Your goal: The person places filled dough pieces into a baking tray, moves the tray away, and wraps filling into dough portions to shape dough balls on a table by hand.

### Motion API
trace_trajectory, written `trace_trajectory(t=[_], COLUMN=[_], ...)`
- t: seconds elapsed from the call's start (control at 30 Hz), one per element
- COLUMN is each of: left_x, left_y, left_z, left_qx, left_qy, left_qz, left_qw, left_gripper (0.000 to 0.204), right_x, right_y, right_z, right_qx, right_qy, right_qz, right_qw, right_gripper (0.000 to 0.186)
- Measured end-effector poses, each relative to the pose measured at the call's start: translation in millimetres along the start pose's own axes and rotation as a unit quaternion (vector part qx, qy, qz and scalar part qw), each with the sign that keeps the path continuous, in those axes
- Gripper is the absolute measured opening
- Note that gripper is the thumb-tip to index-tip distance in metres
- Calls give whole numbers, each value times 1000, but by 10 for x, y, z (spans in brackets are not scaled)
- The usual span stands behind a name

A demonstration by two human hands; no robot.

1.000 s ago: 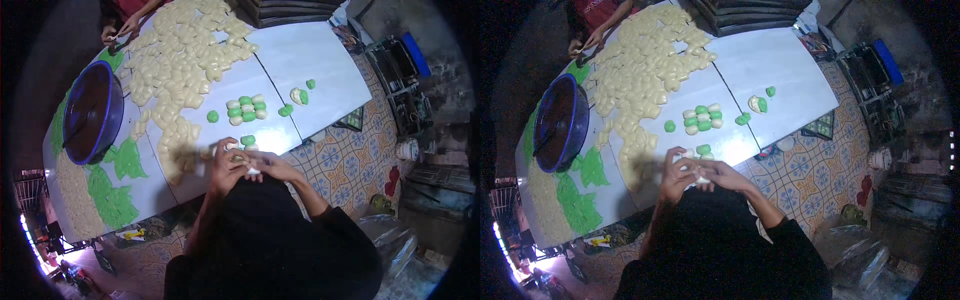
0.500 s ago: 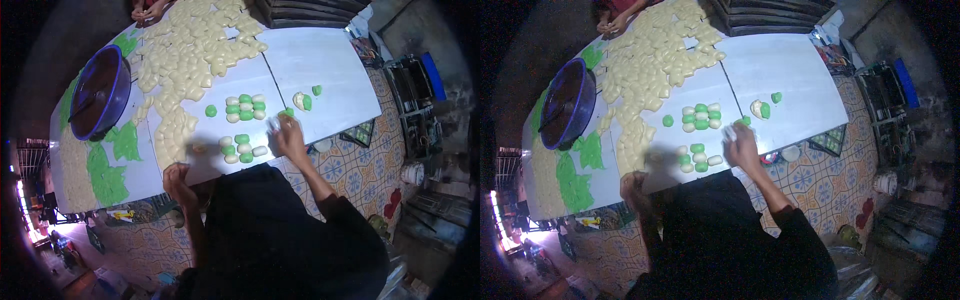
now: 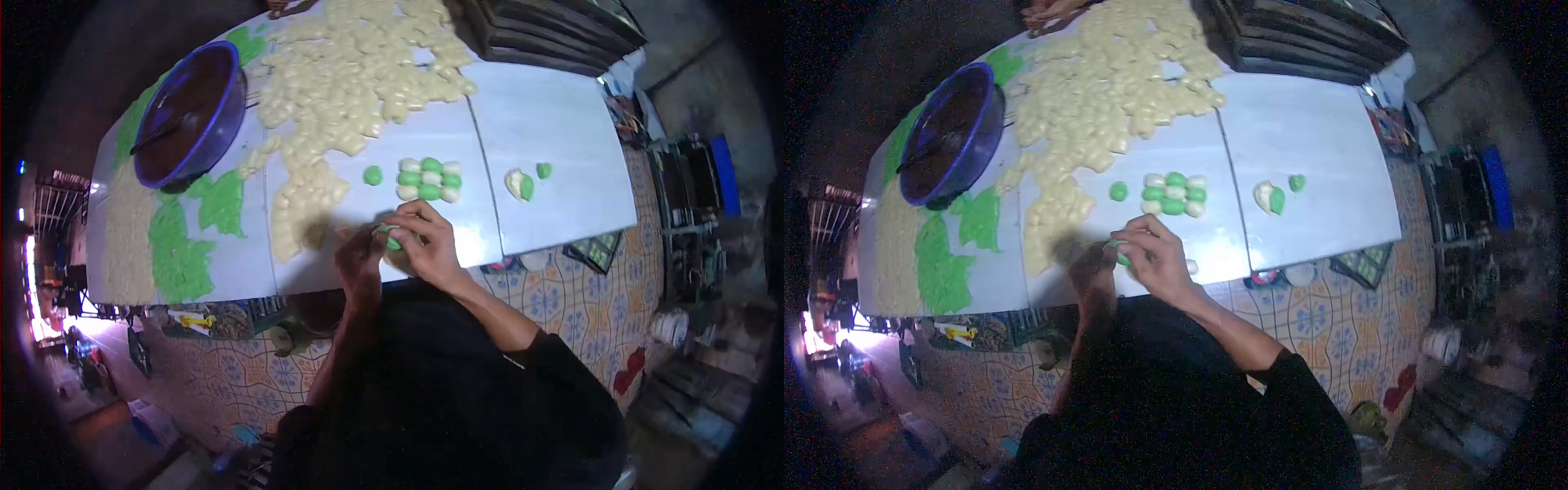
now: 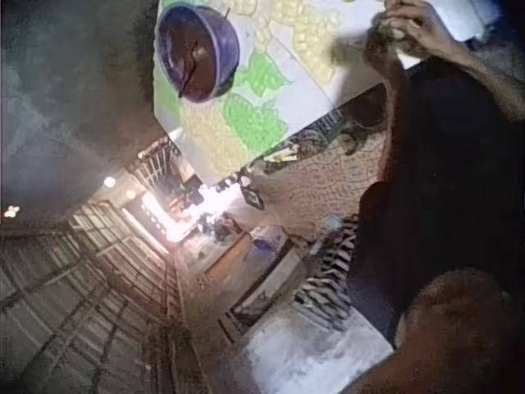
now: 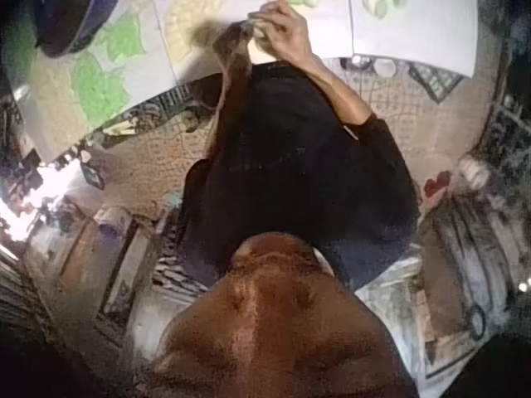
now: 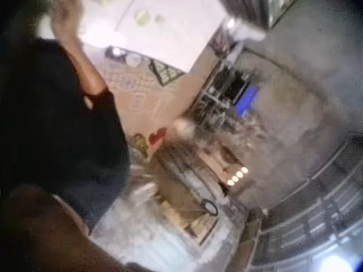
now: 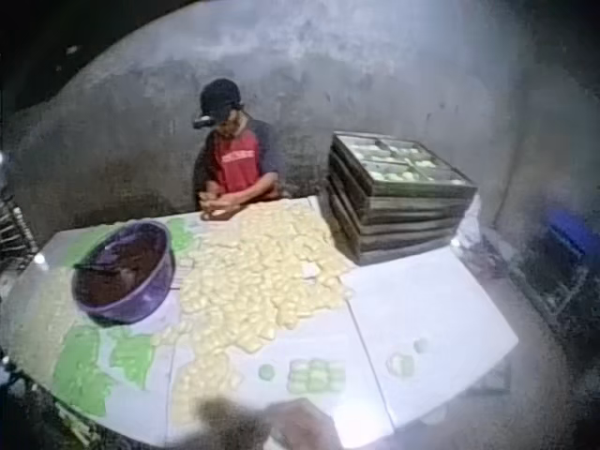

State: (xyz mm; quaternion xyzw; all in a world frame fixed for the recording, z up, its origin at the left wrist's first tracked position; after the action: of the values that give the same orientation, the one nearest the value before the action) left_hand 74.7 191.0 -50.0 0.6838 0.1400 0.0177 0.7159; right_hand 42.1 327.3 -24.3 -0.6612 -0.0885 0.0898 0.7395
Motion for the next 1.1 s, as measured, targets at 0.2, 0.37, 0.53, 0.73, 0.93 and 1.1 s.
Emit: trace_trajectory(t=[0.2,0.37,0.53,0.73,0.93,1.1], left_x=[-123,-475,-1995,-4070,-3923,-3044], left_y=[-5,129,-96,-727,-725,-175], left_z=[201,585,1638,3472,3174,2573], left_qx=[375,633,342,-451,-261,-238], left_qy=[31,-11,-164,97,-159,-15], left_qz=[154,163,-65,-67,269,65], left_qw=[913,757,923,884,913,969], left_gripper=[17,64,95,79,98,104], right_x=[-347,-651,-1128,-1375,-1425,-1558], right_y=[-191,57,80,-212,49,159], right_z=[-477,-891,-1205,-1615,-1509,-1595], right_qx=[64,-127,-208,-232,-311,-310], right_qy=[-87,-202,-241,-121,-94,-86], right_qz=[122,-101,-107,-127,-140,-156], right_qw=[987,966,942,957,935,934], right_gripper=[33,71,115,97,89,66])
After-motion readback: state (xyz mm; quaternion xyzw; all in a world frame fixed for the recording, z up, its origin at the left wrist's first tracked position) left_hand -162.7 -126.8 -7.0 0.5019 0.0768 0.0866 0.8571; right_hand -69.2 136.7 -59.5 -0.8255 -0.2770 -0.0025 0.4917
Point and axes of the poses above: each hand's wrist, its own x-axis away from the middle knuckle, its own z-axis out of the back of the hand, y = z × x, the point moved 4 cm from there along -x, towards the middle knuckle, and after that the axes turned 14 degrees about -z, right-handed, at the moved point
